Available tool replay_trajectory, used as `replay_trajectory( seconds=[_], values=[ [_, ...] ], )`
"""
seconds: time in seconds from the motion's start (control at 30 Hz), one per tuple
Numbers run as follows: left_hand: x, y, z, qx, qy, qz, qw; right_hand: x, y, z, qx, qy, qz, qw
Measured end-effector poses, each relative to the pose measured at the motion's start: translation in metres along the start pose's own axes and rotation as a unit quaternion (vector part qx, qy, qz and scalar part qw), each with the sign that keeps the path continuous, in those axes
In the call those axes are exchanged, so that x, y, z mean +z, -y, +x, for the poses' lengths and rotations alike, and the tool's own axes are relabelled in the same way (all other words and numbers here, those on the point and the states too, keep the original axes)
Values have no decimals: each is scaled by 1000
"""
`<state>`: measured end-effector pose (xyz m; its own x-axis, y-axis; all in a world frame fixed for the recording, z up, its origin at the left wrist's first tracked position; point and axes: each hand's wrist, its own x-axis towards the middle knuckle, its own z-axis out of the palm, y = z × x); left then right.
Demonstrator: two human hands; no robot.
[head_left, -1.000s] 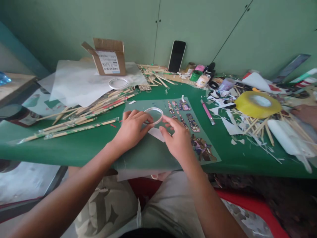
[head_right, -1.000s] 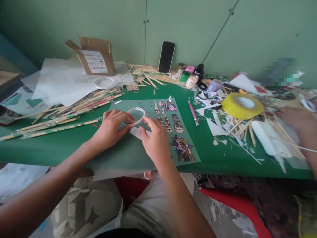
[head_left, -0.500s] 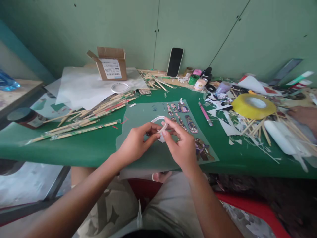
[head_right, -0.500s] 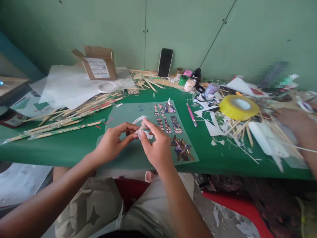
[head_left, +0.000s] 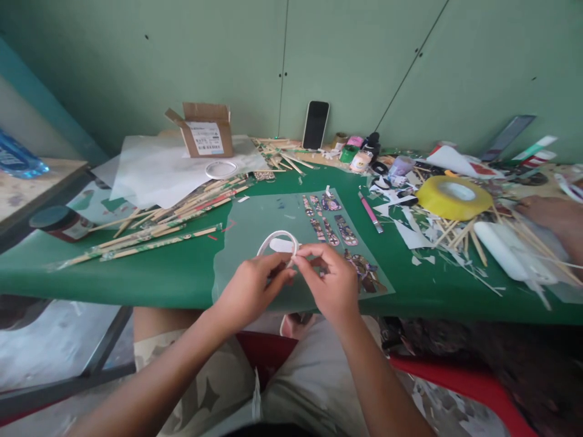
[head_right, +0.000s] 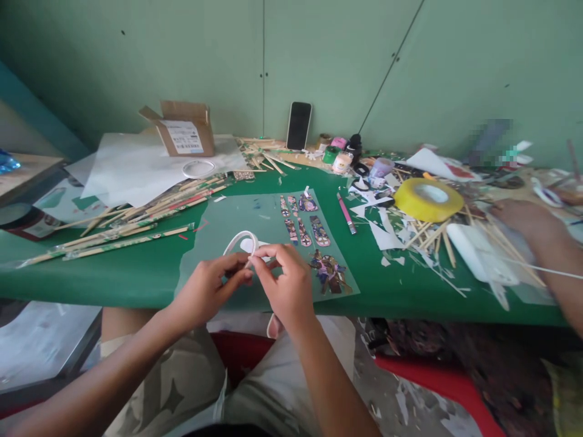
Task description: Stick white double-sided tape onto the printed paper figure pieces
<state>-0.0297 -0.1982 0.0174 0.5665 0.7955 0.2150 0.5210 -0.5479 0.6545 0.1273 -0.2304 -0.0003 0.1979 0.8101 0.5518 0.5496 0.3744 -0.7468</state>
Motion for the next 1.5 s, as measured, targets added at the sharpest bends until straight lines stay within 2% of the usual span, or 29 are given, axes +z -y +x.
replay_trajectory(
  seconds=[0.17,0.27,0.43,0.5,0.6,0.7,0.77,0.83,0.93,1.07,1.13,1.2,1.23,1.27,1.33,1.4,1.47,1.5],
  values=[
    [6,-3,-14,66,-31,184,980,-7,11,-20,-48,-45,-36,997],
    [7,-4,-19,99,-43,238,965,-7,10,-34,-25,-38,-27,999],
    [7,-4,-22,152,-53,241,957,-6,5,-44,53,-38,30,997],
    [6,-5,-23,154,-57,248,955,-8,6,-42,47,-14,46,998],
    [5,-5,-23,160,-61,265,949,-13,8,-35,12,49,15,999],
    [5,-5,-24,169,-64,267,947,-16,9,-31,10,67,-8,998],
    [6,-6,-23,174,-71,251,950,-15,9,-31,51,69,18,996],
    [7,-8,-20,173,-85,231,954,-10,10,-32,114,64,88,987],
    [8,-11,-14,163,-105,209,959,1,11,-32,201,31,208,957],
    [6,-10,-4,165,-107,204,959,8,6,-24,253,-30,285,924],
    [1,-1,2,154,-111,215,958,3,-5,-16,270,-101,291,912],
    [-8,14,10,117,-109,238,958,-6,-18,-8,278,-186,279,900],
    [-13,23,15,91,-102,255,957,-11,-23,-5,276,-206,261,902],
    [-18,32,20,72,-91,279,953,-16,-27,-2,282,-194,248,906],
    [-27,44,32,24,-78,320,944,-20,-28,1,308,-120,261,907],
    [-32,45,41,-20,-89,310,946,-19,-22,2,330,-47,318,888],
    [-30,34,44,-44,-105,217,969,-13,-12,1,333,-6,387,860],
    [-26,25,43,-47,-92,129,986,-10,-8,0,329,11,414,849]
  ],
)
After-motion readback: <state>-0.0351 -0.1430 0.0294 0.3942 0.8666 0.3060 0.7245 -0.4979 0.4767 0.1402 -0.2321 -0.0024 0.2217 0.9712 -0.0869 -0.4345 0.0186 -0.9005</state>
